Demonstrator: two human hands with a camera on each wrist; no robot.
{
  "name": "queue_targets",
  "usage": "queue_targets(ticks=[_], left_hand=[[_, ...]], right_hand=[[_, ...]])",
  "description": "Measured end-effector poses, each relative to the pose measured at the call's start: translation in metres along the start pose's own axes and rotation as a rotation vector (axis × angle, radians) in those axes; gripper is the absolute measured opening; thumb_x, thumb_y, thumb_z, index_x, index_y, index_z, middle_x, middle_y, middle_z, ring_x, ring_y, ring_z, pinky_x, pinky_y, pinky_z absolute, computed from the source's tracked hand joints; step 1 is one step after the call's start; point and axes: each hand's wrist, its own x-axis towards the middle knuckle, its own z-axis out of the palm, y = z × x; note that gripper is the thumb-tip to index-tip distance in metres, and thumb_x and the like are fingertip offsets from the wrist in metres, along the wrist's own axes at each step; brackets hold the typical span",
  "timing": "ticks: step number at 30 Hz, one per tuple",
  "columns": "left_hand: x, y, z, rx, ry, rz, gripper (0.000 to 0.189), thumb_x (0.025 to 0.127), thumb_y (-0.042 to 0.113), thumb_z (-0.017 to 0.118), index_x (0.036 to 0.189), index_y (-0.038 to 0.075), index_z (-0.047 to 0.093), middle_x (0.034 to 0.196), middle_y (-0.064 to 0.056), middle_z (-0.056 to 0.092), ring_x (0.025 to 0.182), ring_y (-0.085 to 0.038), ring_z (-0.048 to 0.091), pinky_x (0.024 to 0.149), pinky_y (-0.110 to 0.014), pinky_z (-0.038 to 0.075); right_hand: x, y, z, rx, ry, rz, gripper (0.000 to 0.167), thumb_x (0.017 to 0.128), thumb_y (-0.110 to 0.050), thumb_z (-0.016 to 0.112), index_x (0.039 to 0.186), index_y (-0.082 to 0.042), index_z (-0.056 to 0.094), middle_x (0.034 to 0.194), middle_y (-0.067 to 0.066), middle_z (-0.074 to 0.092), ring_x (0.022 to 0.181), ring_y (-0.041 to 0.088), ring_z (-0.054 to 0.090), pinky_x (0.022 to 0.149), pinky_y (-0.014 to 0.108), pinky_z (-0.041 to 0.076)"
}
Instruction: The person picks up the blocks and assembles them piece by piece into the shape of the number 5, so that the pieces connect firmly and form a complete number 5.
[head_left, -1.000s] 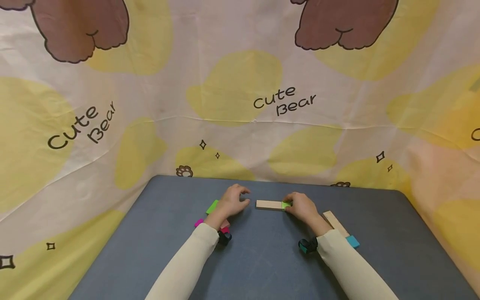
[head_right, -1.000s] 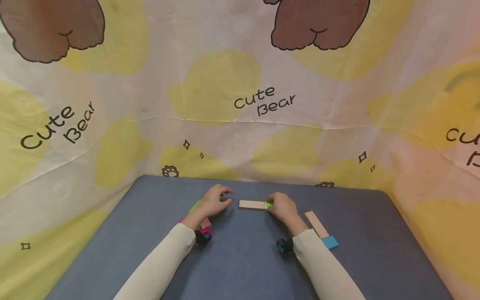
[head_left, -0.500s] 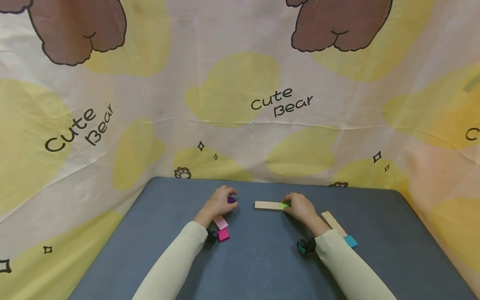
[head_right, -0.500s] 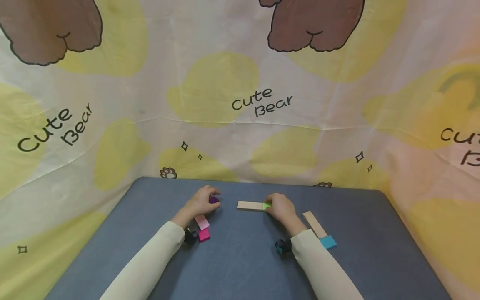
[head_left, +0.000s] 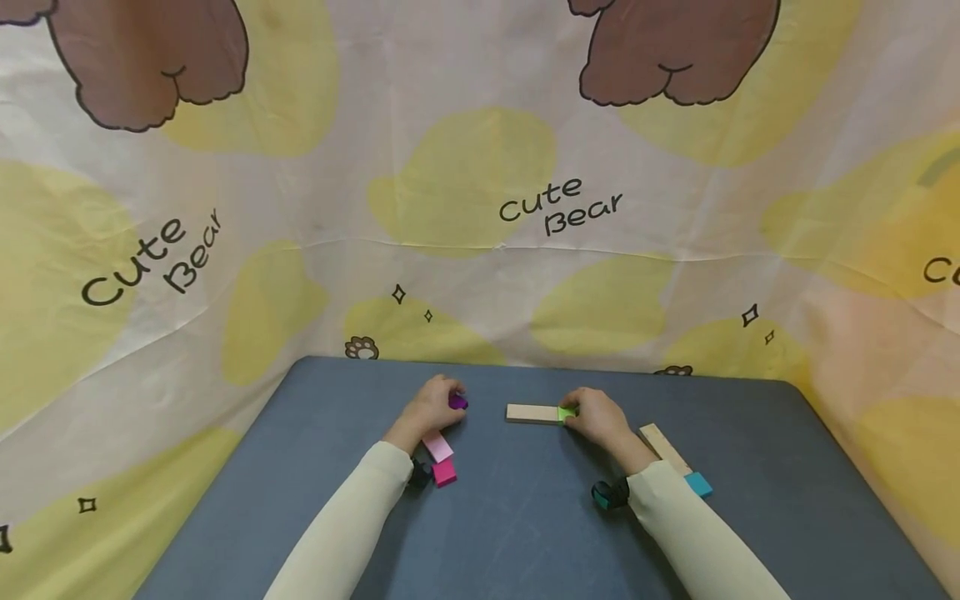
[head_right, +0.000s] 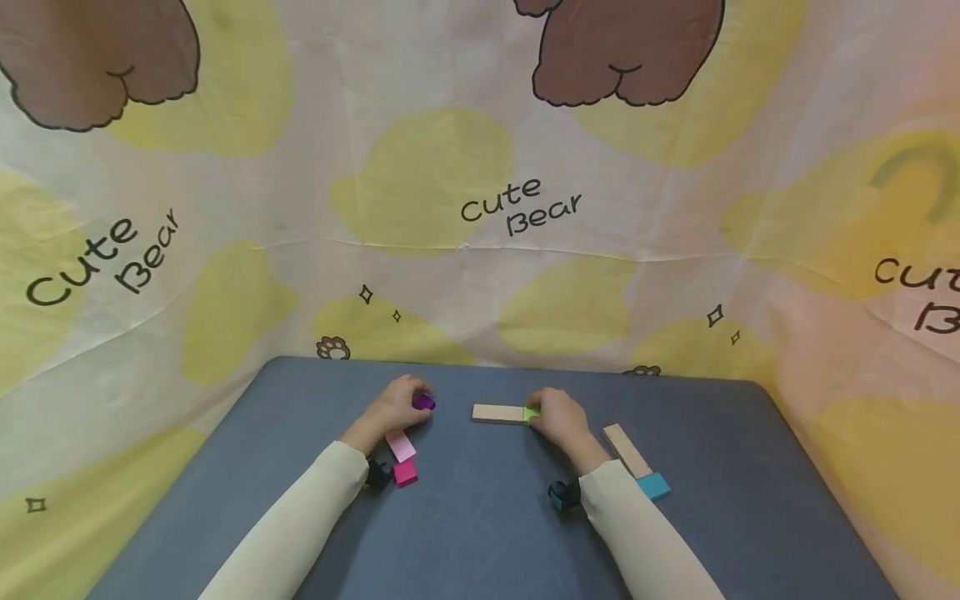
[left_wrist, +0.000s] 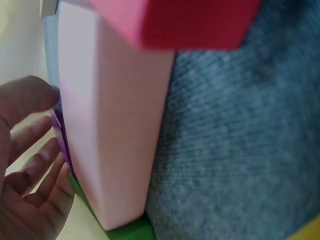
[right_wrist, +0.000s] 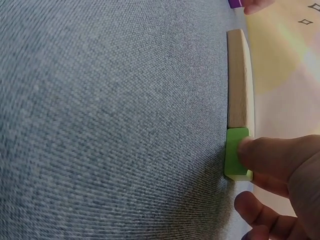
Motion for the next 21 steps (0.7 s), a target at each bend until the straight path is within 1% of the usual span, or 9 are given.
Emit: queue_targets(ticks=[6, 10, 13, 17, 21], left_hand=[[-0.001, 0.004, -0.003, -0.012, -0.016, -0.022, 0.025, 0.081, 0.017, 0.075, 0.103, 0.007, 0.069, 0.102, -0.01, 0.06, 0.092, -0.022, 0.057, 0.085, -0.04, 0.051], [-0.002, 0.005, -0.004, -0.011, -0.007, -0.017, 0.025, 0.08, 0.016, 0.075, 0.102, 0.006, 0.069, 0.101, -0.01, 0.06, 0.092, -0.021, 0.057, 0.084, -0.04, 0.051], [-0.002, 0.006, -0.004, -0.023, 0.028, -0.005, 0.026, 0.08, 0.016, 0.074, 0.103, 0.007, 0.069, 0.104, -0.01, 0.06, 0.092, -0.021, 0.058, 0.084, -0.039, 0.051], [0.0, 0.012, -0.006, -0.061, 0.082, 0.012, 0.028, 0.079, 0.017, 0.073, 0.106, 0.009, 0.069, 0.107, -0.009, 0.06, 0.092, -0.021, 0.059, 0.082, -0.038, 0.052], [0.001, 0.021, -0.006, -0.067, 0.103, 0.011, 0.027, 0.079, 0.019, 0.074, 0.104, 0.01, 0.069, 0.106, -0.009, 0.06, 0.09, -0.021, 0.058, 0.08, -0.037, 0.053]], right_hand=[[0.0, -0.001, 0.0, 0.001, -0.001, 0.003, 0.019, 0.08, -0.014, 0.076, 0.1, -0.011, 0.074, 0.106, 0.007, 0.069, 0.091, 0.024, 0.065, 0.075, 0.043, 0.053], [0.0, -0.002, 0.001, 0.005, -0.001, 0.0, 0.02, 0.08, -0.014, 0.076, 0.1, -0.011, 0.074, 0.106, 0.007, 0.069, 0.092, 0.024, 0.065, 0.075, 0.043, 0.053], [0.0, -0.002, 0.001, 0.007, -0.004, -0.006, 0.019, 0.081, -0.014, 0.075, 0.1, -0.011, 0.074, 0.106, 0.007, 0.069, 0.092, 0.024, 0.065, 0.075, 0.043, 0.053], [-0.001, -0.003, -0.002, 0.014, -0.01, -0.012, 0.02, 0.081, -0.013, 0.075, 0.1, -0.01, 0.074, 0.106, 0.008, 0.07, 0.092, 0.025, 0.066, 0.075, 0.043, 0.053], [-0.001, -0.003, -0.006, 0.017, -0.025, -0.005, 0.021, 0.081, -0.013, 0.075, 0.101, -0.01, 0.074, 0.106, 0.009, 0.07, 0.093, 0.025, 0.066, 0.075, 0.043, 0.053]])
